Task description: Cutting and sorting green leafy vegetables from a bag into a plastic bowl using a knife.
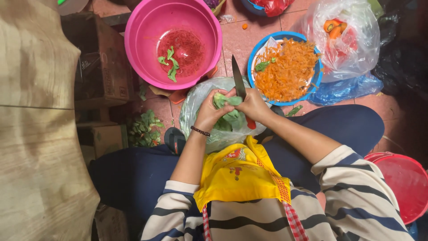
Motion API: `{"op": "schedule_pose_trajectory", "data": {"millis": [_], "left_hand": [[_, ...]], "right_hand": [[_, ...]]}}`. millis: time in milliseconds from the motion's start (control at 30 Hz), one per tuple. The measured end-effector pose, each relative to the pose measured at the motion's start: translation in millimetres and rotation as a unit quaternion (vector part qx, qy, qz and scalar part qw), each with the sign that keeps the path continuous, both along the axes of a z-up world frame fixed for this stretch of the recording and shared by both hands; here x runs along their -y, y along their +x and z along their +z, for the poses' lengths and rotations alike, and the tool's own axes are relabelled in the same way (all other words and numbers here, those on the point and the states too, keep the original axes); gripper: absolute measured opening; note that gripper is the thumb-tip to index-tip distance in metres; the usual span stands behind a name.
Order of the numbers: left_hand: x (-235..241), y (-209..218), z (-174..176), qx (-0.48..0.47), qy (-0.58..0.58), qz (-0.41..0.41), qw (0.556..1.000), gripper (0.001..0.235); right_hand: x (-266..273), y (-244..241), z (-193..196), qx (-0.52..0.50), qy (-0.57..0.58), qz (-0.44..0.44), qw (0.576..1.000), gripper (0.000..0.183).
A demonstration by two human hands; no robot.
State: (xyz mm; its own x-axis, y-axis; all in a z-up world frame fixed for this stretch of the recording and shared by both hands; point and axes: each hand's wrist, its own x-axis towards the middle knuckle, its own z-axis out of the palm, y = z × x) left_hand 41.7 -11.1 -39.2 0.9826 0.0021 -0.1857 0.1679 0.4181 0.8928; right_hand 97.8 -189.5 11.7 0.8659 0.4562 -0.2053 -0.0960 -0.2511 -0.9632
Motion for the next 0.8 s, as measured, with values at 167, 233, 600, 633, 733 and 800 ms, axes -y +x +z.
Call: {"op": "schedule_pose_trajectory", "data": {"millis": [167,233,600,633,733,800], "left_hand": [[-12.7,2.6,11.8,0.002,0.07,0.061,0.996,0.059],[-17.5,4.2,14.1,0.003,0.133,0.074,0.988,0.054],[7.6,-4.1,46.2,0.022,0.055,0.022,0.998,0.054],[2.4,-3.3,37.8,0.021,0.055,0.023,0.998,0.054],[-6.5,-0.5,27.7,0.039,0.063,0.033,0.997,0.059],[-3.1,1.1,40.3,0.035,0.068,0.027,0.997,0.054]], "right_hand": [[13.1,25.6,43.7,0.083,-0.038,0.056,0.994,0.031],[16.8,31.2,51.4,0.042,-0.081,0.044,0.995,0.038],[-8.2,-4.2,68.0,0.147,-0.08,0.163,0.972,0.044],[-8.7,-4.1,68.9,0.147,-0.079,0.165,0.972,0.044],[-10.7,-3.4,81.3,0.158,-0.08,0.174,0.969,0.047],[-12.2,-3.6,101.8,0.18,-0.122,0.212,0.953,0.048]]}}
